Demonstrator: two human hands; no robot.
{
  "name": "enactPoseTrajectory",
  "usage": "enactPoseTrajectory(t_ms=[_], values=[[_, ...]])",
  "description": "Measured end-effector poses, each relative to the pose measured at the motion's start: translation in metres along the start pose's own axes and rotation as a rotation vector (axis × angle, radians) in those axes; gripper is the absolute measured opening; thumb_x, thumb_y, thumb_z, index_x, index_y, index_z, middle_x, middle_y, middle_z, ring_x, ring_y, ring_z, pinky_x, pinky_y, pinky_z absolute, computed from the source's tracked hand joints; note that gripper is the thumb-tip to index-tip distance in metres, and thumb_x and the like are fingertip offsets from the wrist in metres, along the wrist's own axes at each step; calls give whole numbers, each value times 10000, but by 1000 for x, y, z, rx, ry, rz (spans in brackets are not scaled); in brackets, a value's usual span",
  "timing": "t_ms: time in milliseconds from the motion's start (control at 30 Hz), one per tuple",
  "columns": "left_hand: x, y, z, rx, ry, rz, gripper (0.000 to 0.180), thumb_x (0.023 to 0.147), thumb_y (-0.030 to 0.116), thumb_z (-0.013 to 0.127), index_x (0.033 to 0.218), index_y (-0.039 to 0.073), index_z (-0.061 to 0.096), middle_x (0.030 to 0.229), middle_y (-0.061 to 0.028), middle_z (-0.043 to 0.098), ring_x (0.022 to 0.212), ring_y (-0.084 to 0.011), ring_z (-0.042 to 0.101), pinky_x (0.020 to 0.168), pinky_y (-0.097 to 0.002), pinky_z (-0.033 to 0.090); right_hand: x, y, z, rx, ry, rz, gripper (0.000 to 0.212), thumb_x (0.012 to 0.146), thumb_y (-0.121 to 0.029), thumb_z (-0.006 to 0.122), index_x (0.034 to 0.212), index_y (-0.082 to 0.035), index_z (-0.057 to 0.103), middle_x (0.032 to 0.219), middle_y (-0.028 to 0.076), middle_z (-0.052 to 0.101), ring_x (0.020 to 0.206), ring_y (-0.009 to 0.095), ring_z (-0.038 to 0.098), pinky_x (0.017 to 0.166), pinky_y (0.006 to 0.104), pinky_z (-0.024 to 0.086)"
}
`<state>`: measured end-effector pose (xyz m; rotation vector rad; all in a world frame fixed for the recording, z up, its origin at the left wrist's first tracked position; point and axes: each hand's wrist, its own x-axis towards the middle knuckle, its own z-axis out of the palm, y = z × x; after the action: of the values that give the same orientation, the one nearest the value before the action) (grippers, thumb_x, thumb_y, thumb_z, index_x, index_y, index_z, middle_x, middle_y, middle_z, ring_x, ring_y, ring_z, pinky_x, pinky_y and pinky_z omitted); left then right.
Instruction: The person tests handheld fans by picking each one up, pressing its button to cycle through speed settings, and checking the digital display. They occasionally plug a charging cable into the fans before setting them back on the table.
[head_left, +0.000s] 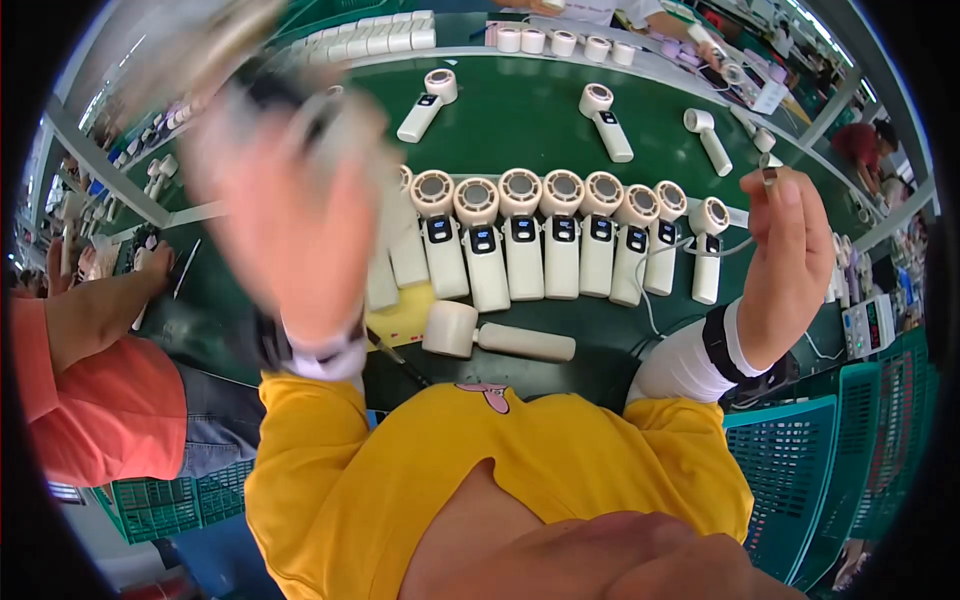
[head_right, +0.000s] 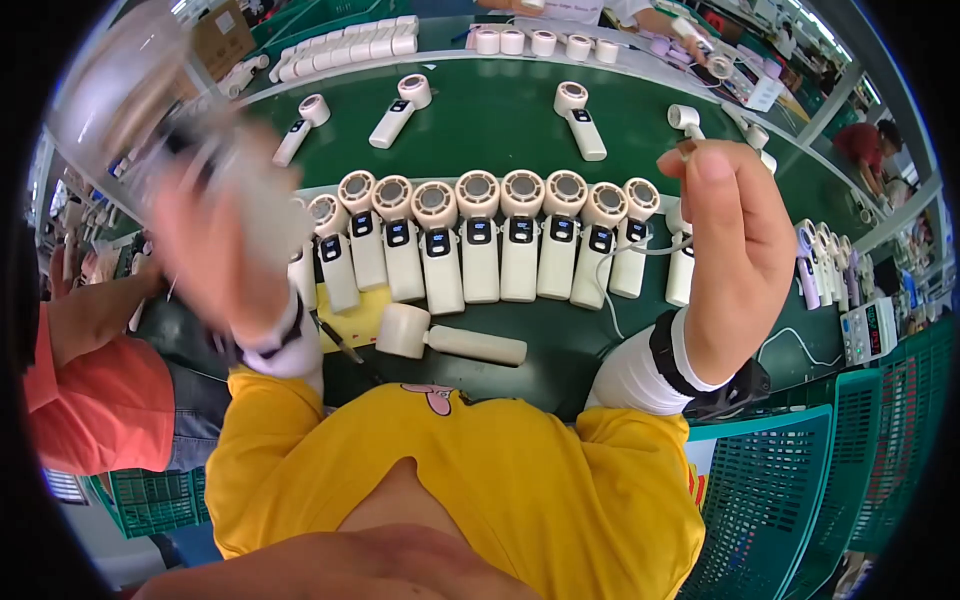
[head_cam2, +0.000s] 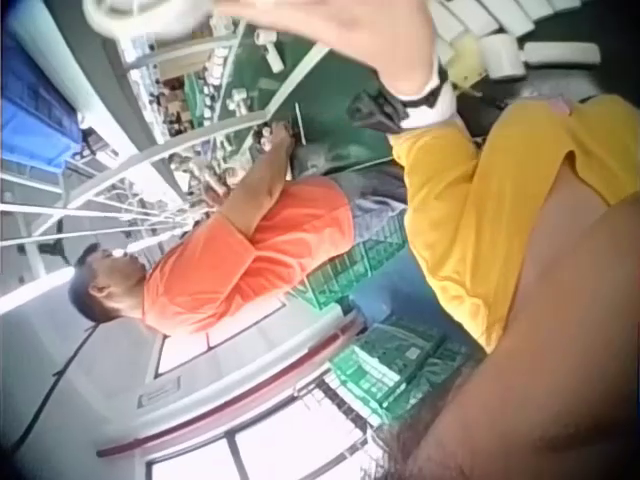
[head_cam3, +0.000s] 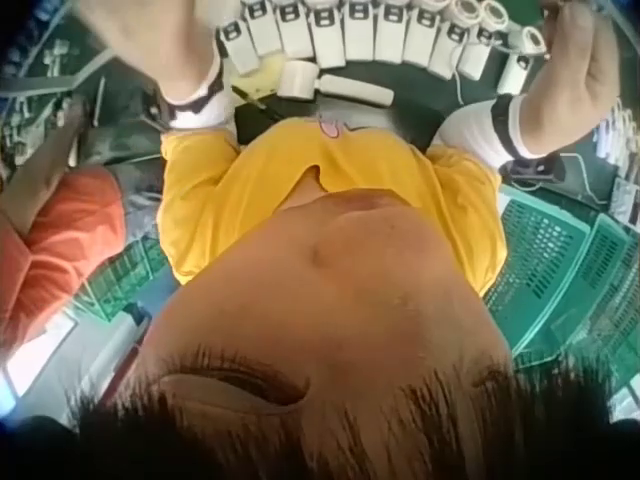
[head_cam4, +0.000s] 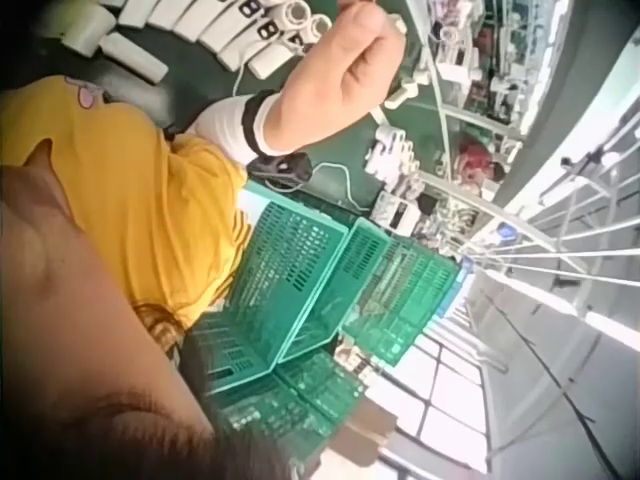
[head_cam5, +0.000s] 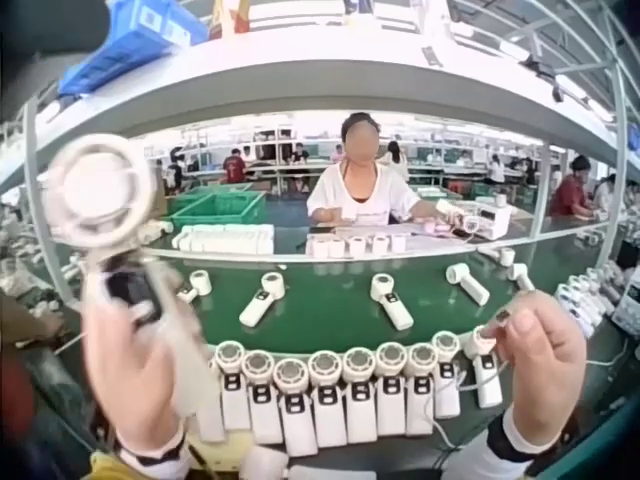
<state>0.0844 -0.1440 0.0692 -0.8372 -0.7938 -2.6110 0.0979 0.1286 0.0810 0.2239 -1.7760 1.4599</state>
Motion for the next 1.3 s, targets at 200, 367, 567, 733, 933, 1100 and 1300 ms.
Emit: enactPoseTrajectory(t_ms=[200, 367, 567, 733, 933, 1100, 1300], values=[[139, -152, -95, 609, -183, -757, 203, 632, 41, 623, 802, -51, 561, 668, -107, 573, 584, -188, 568, 528, -289, 451, 1, 0, -35, -45, 117, -193, 252, 862, -192, 442, 820, 39, 535, 750, 60, 534, 585, 73, 361, 532, 191, 274], [148, -269, -145, 1354, -231, -645, 500, 509, 80, 662, 923, -129, 477, 810, -176, 576, 663, -227, 565, 570, -303, 446, -2, 2, -74, 31, 387, -217, 260, 862, -192, 417, 812, 44, 516, 727, 74, 510, 561, 83, 338, 505, 201, 261], [166, -298, -170, 1768, -563, -841, 556, 544, 132, 676, 991, -123, 464, 909, -186, 566, 762, -242, 564, 636, -321, 449, -6, -2, -87, 221, 372, -305, 241, 861, -188, 419, 781, 26, 494, 676, 53, 458, 538, 75, 305, 463, 206, 241], [154, -245, -104, 1440, -276, -1033, 503, 673, 201, 625, 1091, -30, 469, 1065, -108, 522, 922, -200, 511, 754, -311, 427, 26, 15, -101, 390, 500, -197, 208, 848, -172, 466, 776, 20, 502, 651, 20, 422, 537, 53, 309, 457, 187, 231], [142, -106, -70, 1446, -549, -462, 389, 777, 126, 523, 1139, 7, 441, 1024, -62, 512, 812, -96, 467, 670, -226, 405, 133, 132, -200, -485, 375, -235, 117, 749, -73, 542, 840, -6, 572, 597, 11, 424, 511, 88, 386, 432, 216, 281], [116, -22, -64, 1491, -356, -367, 323, 869, 123, 430, 1179, 32, 428, 1152, -72, 469, 1037, -125, 452, 808, -197, 368, 191, 260, -264, -1731, -251, -7, 171, 734, -108, 521, 864, -75, 628, 676, 107, 592, 643, 258, 585, 544, 331, 458], [73, 93, -110, 1652, 124, -119, 353, 869, 142, 425, 1188, -9, 406, 1200, -103, 441, 1108, -167, 431, 922, -264, 342, 185, 427, -268, -1901, 205, 478, 145, 738, -126, 514, 801, -38, 610, 791, 181, 602, 760, 319, 593, 648, 355, 482]])
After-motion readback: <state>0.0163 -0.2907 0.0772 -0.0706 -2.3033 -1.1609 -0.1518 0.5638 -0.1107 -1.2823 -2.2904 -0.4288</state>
